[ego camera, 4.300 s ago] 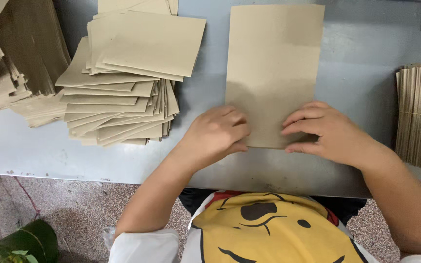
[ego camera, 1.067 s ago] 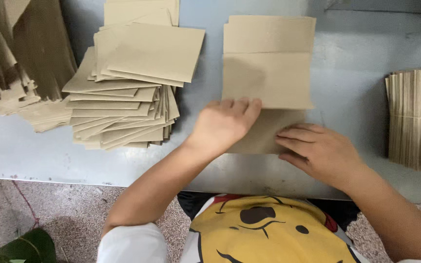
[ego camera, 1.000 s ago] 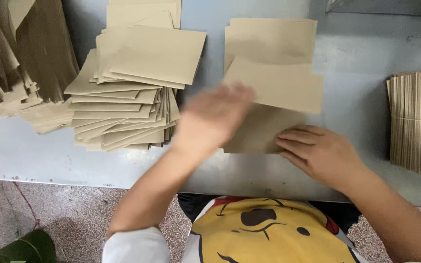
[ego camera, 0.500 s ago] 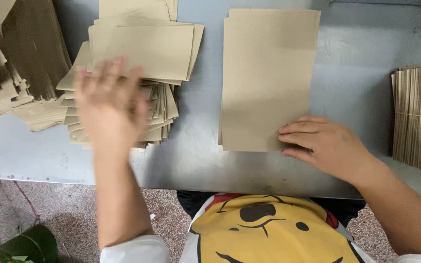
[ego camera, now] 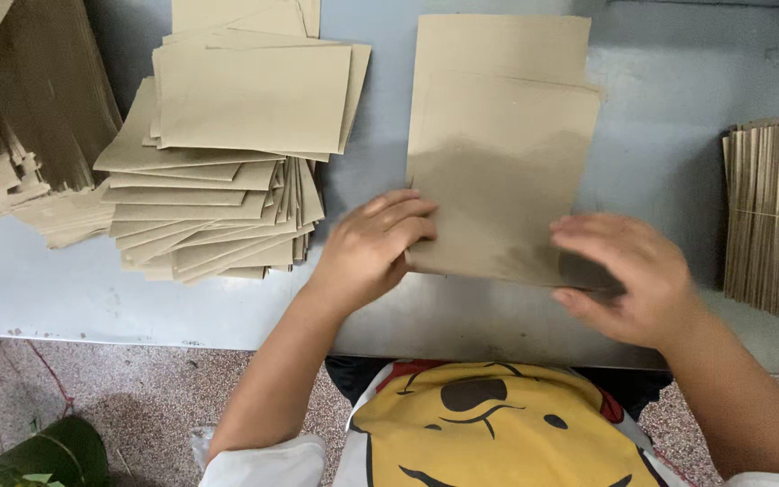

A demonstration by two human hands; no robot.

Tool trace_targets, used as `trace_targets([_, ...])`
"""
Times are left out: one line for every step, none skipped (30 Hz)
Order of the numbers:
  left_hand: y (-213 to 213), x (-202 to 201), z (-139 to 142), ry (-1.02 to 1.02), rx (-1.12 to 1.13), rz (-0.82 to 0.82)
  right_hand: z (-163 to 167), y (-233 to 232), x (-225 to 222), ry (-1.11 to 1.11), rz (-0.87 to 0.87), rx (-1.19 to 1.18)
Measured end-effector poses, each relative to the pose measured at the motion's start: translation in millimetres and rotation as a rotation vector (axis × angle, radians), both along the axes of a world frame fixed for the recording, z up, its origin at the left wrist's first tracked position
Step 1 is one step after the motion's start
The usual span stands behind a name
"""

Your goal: The person folds brown paper sheets in half at a workbench, pressing the crease flat by hand, then places each folded sheet onto a growing stack on the left. They take a new flat sheet from the pile and repeat the folding cycle throughout the episode.

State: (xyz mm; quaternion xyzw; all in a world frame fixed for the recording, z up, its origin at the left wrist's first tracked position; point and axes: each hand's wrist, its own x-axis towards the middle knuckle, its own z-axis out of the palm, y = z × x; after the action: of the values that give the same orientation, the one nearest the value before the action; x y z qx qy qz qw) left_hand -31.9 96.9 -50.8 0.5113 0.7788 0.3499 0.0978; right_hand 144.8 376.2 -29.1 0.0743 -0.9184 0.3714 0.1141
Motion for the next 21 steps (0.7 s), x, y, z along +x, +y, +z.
trace_targets([1, 3, -3, -0.003, 0.013, 0.009, -1, 3, 0, -0.001, -0.006, -0.058])
trace_targets([2, 6, -5, -0.007, 0.025, 0.019, -2, 3, 1, -0.002, -0.011, -0.117])
trace_targets([4, 10, -8, -0.004, 0.036, 0.047, -4, 3, 1, -0.009, 0.004, -0.122])
trace_targets([5, 15, -10, -0.001, 0.047, 0.075, -7, -1, 1, -0.016, 0.019, -0.127])
trace_targets([6, 19, -12, 0.003, 0.06, 0.101, -9, -5, 2, -0.022, 0.033, -0.132])
trace_targets([7, 23, -13, 0.035, 0.045, 0.101, -11, -9, 3, -0.005, 0.029, -0.09])
trace_targets([6, 27, -14, 0.068, 0.031, 0.101, -14, -14, 3, 0.011, 0.025, -0.048])
trace_targets([6, 30, -14, 0.099, 0.016, 0.101, -16, -17, 4, 0.027, 0.022, -0.007])
trace_targets([6, 32, -14, 0.091, 0.014, 0.091, -17, -19, 4, 0.006, 0.025, 0.012])
trace_targets([6, 33, -14, 0.085, 0.012, 0.082, -18, -20, 5, -0.014, 0.028, 0.031])
trace_targets([6, 34, -14, 0.079, 0.01, 0.073, -18, -21, 5, -0.034, 0.031, 0.051])
trace_targets([5, 33, -14, 0.084, 0.002, 0.066, -18, -21, 5, -0.037, 0.035, 0.052])
trace_targets([5, 32, -14, 0.089, -0.005, 0.059, -18, -20, 5, -0.04, 0.038, 0.054])
trace_targets([5, 31, -13, 0.095, -0.009, 0.051, -17, -19, 3, -0.043, 0.04, 0.059])
trace_targets([5, 29, -13, 0.083, 0.013, 0.044, -17, -17, 2, -0.046, 0.051, 0.068])
trace_targets([4, 27, -12, 0.071, 0.035, 0.036, -18, -15, 0, -0.05, 0.063, 0.077])
trace_targets([3, 26, -11, 0.061, 0.055, 0.029, -18, -12, -1, -0.051, 0.075, 0.085])
trace_targets([2, 24, -11, 0.051, 0.08, 0.017, -19, -8, -3, -0.029, 0.078, 0.122])
trace_targets([1, 23, -10, 0.041, 0.105, 0.005, -22, -3, -8, -0.006, 0.079, 0.161])
trace_targets([0, 23, -9, 0.03, 0.131, -0.009, -24, 3, -11, 0.016, 0.08, 0.2])
trace_targets([1, 22, -9, -0.024, 0.125, 0.03, -25, 10, -14, -0.012, 0.06, 0.147])
